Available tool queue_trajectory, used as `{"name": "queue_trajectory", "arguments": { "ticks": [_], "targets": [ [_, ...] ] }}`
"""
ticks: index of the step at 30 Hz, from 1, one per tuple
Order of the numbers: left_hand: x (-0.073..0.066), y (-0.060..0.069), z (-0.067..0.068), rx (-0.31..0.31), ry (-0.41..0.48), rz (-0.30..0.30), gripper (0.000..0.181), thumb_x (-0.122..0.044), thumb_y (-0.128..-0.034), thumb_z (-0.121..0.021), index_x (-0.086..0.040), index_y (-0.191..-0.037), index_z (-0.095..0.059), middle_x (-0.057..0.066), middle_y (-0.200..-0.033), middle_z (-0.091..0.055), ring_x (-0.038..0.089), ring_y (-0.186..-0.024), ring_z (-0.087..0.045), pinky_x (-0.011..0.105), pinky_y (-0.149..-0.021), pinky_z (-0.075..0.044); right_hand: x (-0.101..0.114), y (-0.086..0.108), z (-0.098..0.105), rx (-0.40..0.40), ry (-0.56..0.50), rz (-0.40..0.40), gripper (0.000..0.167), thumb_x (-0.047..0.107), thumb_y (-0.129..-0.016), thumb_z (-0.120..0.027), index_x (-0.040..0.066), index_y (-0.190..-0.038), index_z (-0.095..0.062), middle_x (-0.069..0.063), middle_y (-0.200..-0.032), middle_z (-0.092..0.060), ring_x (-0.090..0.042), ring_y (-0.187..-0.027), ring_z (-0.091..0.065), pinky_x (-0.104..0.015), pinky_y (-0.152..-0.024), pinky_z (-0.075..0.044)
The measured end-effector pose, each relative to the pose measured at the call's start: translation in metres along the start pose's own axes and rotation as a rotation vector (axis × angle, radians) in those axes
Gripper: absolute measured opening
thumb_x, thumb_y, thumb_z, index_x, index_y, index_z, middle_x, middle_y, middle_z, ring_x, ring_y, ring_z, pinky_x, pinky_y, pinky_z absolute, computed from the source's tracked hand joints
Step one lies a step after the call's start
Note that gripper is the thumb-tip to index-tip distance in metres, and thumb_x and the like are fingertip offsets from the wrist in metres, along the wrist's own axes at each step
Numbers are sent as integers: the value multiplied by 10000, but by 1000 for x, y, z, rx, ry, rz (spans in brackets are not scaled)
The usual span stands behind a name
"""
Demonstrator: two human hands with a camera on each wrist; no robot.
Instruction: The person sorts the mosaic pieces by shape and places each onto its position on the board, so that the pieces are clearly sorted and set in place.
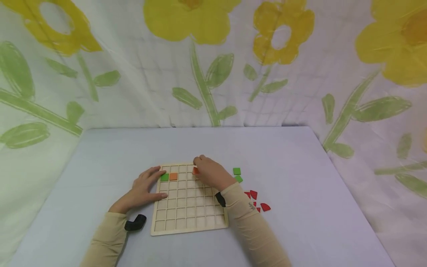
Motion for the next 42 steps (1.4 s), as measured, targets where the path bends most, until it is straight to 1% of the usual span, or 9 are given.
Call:
{"name": "queue_trajectory", "arguments": {
  "ticks": [5,8,12,16,21,28,34,38,42],
  "targets": [
    [-1,0,1,-7,12,3,794,-436,-768,-771,-120,-1418,-441,155,-1533,-261,429,-1404,-161,658,-1032,-139,17,-22,-14,62,-18,34,254,241,-929,-644,66,-1094,-564,-44,-1012,-570,-141,-854,-560,-269,-758,-480],
    [-2,1,1,-5,22,6,791,-430,-769,-772,-119,-1417,-442,156,-1536,-258,429,-1405,-158,659,-1034,-133,23,-29,-21,77,-3,55,230,250,-925,-649,83,-1056,-561,-33,-987,-562,-135,-840,-555,-263,-753,-473],
    [-2,2,3,-6,30,10,789,-427,-772,-770,-121,-1420,-439,149,-1543,-249,420,-1410,-149,654,-1037,-127,27,-34,-27,74,43,63,233,247,-920,-656,95,-1075,-572,-33,-1007,-572,-136,-866,-571,-270,-770,-483],
    [-3,2,2,1,35,11,793,-427,-774,-768,-121,-1426,-433,146,-1549,-238,414,-1415,-139,650,-1043,-121,26,-34,-30,54,85,58,240,248,-921,-654,112,-1110,-597,-21,-1033,-589,-132,-896,-586,-271,-788,-491],
    [-1,2,1,2,24,18,801,-420,-770,-774,-132,-1431,-425,132,-1554,-229,402,-1420,-135,638,-1050,-118,28,-36,-31,27,90,92,220,249,-909,-668,138,-1093,-620,7,-1025,-592,-118,-896,-584,-267,-796,-488],
    [1,1,0,6,28,22,810,-443,-766,-774,-146,-1433,-422,110,-1557,-229,390,-1425,-130,633,-1053,-114,30,-42,-37,41,101,91,183,226,-902,-679,137,-1050,-620,11,-1000,-578,-115,-867,-569,-259,-775,-483],
    [-1,2,0,7,23,24,804,-436,-770,-773,-144,-1433,-424,112,-1558,-231,390,-1425,-133,621,-1058,-119,29,-42,-37,36,52,82,139,183,-886,-698,151,-978,-599,21,-953,-553,-116,-823,-549,-255,-743,-472],
    [-3,3,1,8,28,18,809,-435,-772,-772,-133,-1435,-422,129,-1556,-232,402,-1422,-133,633,-1052,-118,28,-40,-37,29,23,69,139,185,-896,-687,143,-1004,-610,17,-975,-554,-114,-842,-551,-253,-761,-475],
    [-3,3,2,7,36,22,808,-427,-777,-769,-134,-1441,-414,122,-1558,-228,397,-1426,-124,635,-1054,-108,29,-40,-37,11,-5,63,168,225,-900,-684,132,-1020,-610,6,-985,-549,-115,-827,-545,-258,-752,-475]
  ]
}}
Point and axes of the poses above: each hand's wrist, its own y-axis away from the middle knuckle, its own z-axis out of the back of the hand, x = y × z, the point moved 9 cm from there along -y, towards the middle knuckle
